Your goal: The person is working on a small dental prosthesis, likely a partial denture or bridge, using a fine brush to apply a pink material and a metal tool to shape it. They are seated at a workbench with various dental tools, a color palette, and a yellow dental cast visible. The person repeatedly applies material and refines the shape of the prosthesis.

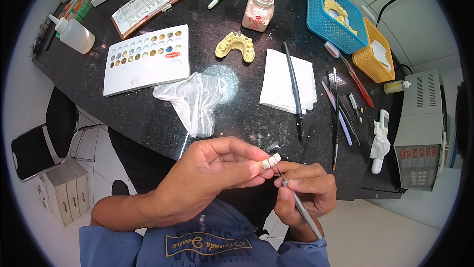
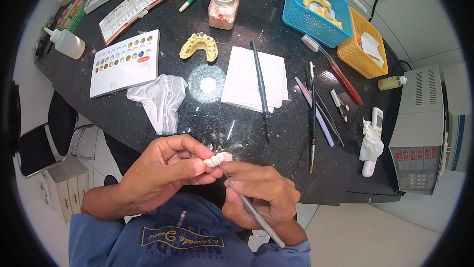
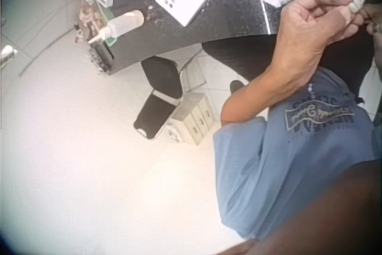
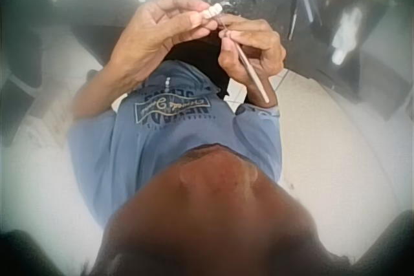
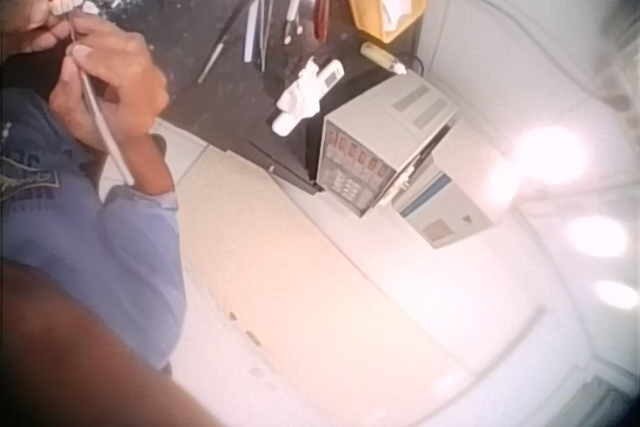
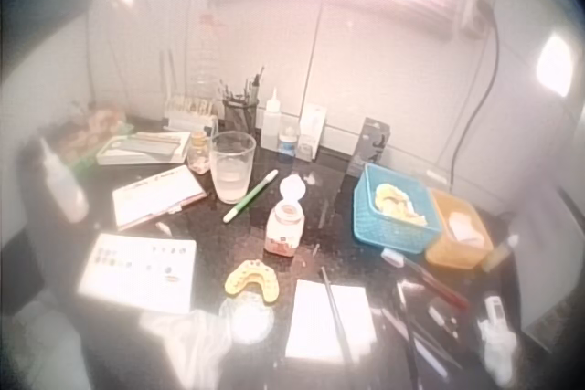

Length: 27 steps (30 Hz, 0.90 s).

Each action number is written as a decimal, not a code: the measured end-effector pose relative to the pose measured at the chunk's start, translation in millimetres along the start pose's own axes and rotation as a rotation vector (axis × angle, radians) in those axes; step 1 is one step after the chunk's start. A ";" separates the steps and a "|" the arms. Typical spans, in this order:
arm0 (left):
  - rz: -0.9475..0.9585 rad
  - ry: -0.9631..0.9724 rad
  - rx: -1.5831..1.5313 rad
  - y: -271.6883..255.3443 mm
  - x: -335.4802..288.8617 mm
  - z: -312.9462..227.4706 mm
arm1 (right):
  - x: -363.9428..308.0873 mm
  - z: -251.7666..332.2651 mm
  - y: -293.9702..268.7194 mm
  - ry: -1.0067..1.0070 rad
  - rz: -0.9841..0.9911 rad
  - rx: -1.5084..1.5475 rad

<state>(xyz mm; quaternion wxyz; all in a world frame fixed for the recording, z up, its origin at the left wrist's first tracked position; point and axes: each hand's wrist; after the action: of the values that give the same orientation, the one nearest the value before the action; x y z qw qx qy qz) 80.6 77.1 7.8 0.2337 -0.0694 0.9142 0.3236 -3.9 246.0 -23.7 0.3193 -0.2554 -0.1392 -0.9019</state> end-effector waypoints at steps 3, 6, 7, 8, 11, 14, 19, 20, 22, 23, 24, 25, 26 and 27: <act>0.000 -0.005 0.000 0.5 -0.2 -1.3 | -0.5 0.8 0.2 0.009 -0.003 0.001; 0.001 -0.011 0.003 0.3 -0.2 -1.9 | 0.0 1.6 0.4 0.017 -0.003 0.004; 0.001 -0.013 0.004 0.2 -0.2 -2.0 | 0.2 1.7 0.8 0.017 -0.005 0.007; 0.000 -0.014 0.003 0.3 -0.1 -2.1 | 0.2 1.7 1.1 0.018 -0.006 0.009; 0.001 -0.015 0.000 0.5 0.0 -2.4 | 0.2 0.6 0.5 0.005 0.000 0.009; 0.004 -0.017 -0.006 0.4 0.1 -2.9 | -0.8 -0.4 -0.1 -0.009 -0.003 0.021; 0.003 -0.021 -0.014 0.9 -0.2 -3.8 | -1.8 1.1 0.5 -0.006 -0.013 0.030; 0.003 -0.022 -0.012 0.7 0.0 -3.7 | -2.1 0.8 0.6 -0.007 -0.014 0.027; 0.005 -0.025 -0.008 0.5 0.4 -3.3 | -1.7 1.8 -0.4 0.008 0.007 0.008; 0.002 -0.025 -0.006 0.5 0.3 -3.3 | -1.4 2.2 -0.5 0.016 0.017 -0.001; 0.000 -0.025 -0.004 0.7 0.1 -3.4 | -1.3 1.8 -0.2 0.016 0.019 0.000; -0.002 -0.025 -0.003 0.7 0.0 -3.5 | -1.1 1.2 0.1 0.017 0.021 0.001; 0.000 -0.022 -0.005 0.9 0.1 -3.3 | -1.0 0.9 0.0 0.016 0.022 0.002; 0.003 -0.019 -0.007 1.0 0.3 -3.0 | -0.7 1.0 -0.2 0.017 0.026 -0.002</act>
<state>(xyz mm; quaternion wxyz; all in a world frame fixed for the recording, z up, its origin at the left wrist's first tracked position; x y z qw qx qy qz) 78.9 76.0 10.2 0.2419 -0.0658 0.9109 0.3278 -3.2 246.9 -23.3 0.3319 -0.2496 -0.1324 -0.9000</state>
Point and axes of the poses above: each hand's wrist, its own x-axis towards the middle knuckle, its own y-axis out of the palm, z = x × y, and after that the axes turned 15 degrees about x, right-handed
